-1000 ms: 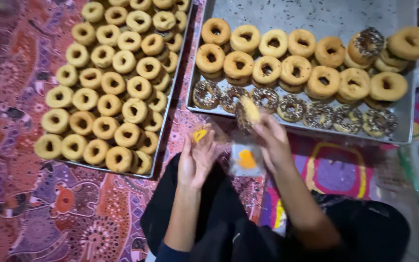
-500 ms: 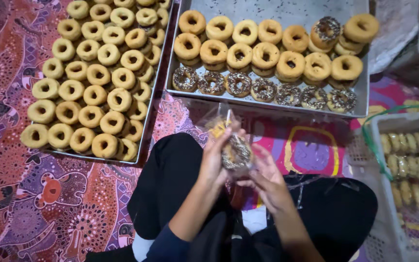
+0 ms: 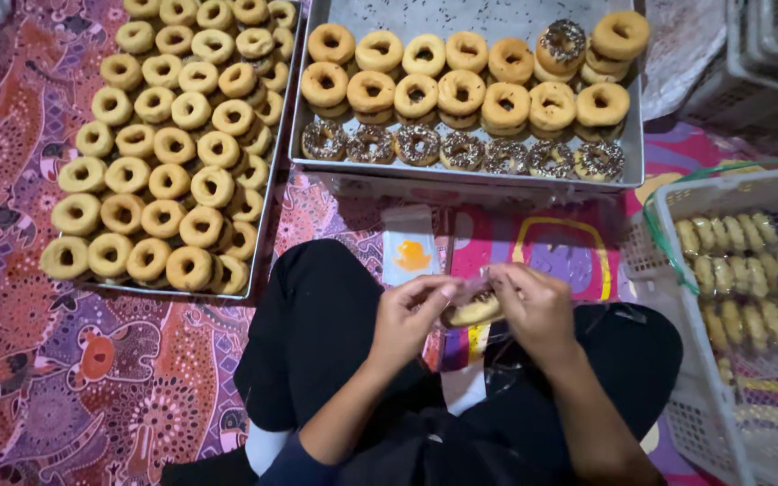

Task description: The person sits on a patterned floor mat and repeatedly picks donuts from metal trays. They place each donut into a small clear plastic bag and set the bagged donuts into a white basket. The person handles both plain and chocolate-sprinkled donuts throughout the clip.

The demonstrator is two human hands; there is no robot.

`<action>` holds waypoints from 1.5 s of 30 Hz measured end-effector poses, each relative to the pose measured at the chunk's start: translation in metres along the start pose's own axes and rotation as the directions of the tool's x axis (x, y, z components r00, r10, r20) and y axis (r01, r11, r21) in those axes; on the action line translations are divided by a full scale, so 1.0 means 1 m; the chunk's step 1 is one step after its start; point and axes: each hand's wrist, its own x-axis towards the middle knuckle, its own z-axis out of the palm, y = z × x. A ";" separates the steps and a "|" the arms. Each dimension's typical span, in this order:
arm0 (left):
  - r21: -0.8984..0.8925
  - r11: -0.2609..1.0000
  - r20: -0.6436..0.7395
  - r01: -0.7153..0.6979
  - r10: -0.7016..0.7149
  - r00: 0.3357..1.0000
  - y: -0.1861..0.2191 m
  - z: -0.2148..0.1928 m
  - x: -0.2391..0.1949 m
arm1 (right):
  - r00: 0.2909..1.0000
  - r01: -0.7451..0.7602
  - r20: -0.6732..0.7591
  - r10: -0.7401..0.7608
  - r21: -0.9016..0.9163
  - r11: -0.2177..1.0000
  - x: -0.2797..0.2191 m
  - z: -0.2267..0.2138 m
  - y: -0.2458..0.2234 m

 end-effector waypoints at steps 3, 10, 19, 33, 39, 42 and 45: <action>0.219 0.955 0.067 -0.200 0.190 0.979 0.010 0.010 -0.011 | 1.000 -0.012 -0.017 0.013 0.031 0.999 -0.001 -0.008 -0.015; 0.048 0.997 -0.015 -0.063 0.063 0.998 0.006 0.036 -0.014 | 0.953 0.284 -0.031 -0.302 -0.257 0.924 -0.014 -0.046 -0.050; 0.744 0.669 0.210 -0.005 -0.227 0.951 0.047 0.032 -0.048 | 0.717 0.694 0.535 -0.446 -0.491 0.526 0.021 -0.078 -0.009; -0.057 0.998 -0.296 -0.003 -0.014 0.955 -0.028 -0.004 -0.038 | 0.891 -0.284 0.149 0.428 0.919 0.272 -0.085 0.089 -0.004; 0.761 0.635 -0.388 -0.132 0.609 0.692 -0.025 -0.098 -0.051 | 0.998 -0.060 0.044 0.042 0.628 0.776 -0.008 0.159 0.026; 0.583 0.808 -0.533 0.086 0.300 0.791 -0.031 -0.148 -0.081 | 0.945 -0.312 0.280 0.169 0.619 0.720 -0.019 0.204 0.030; 0.376 0.878 -0.585 0.297 -0.024 0.810 -0.060 -0.174 -0.109 | 0.745 -0.667 0.541 0.389 0.589 0.457 -0.058 0.245 0.045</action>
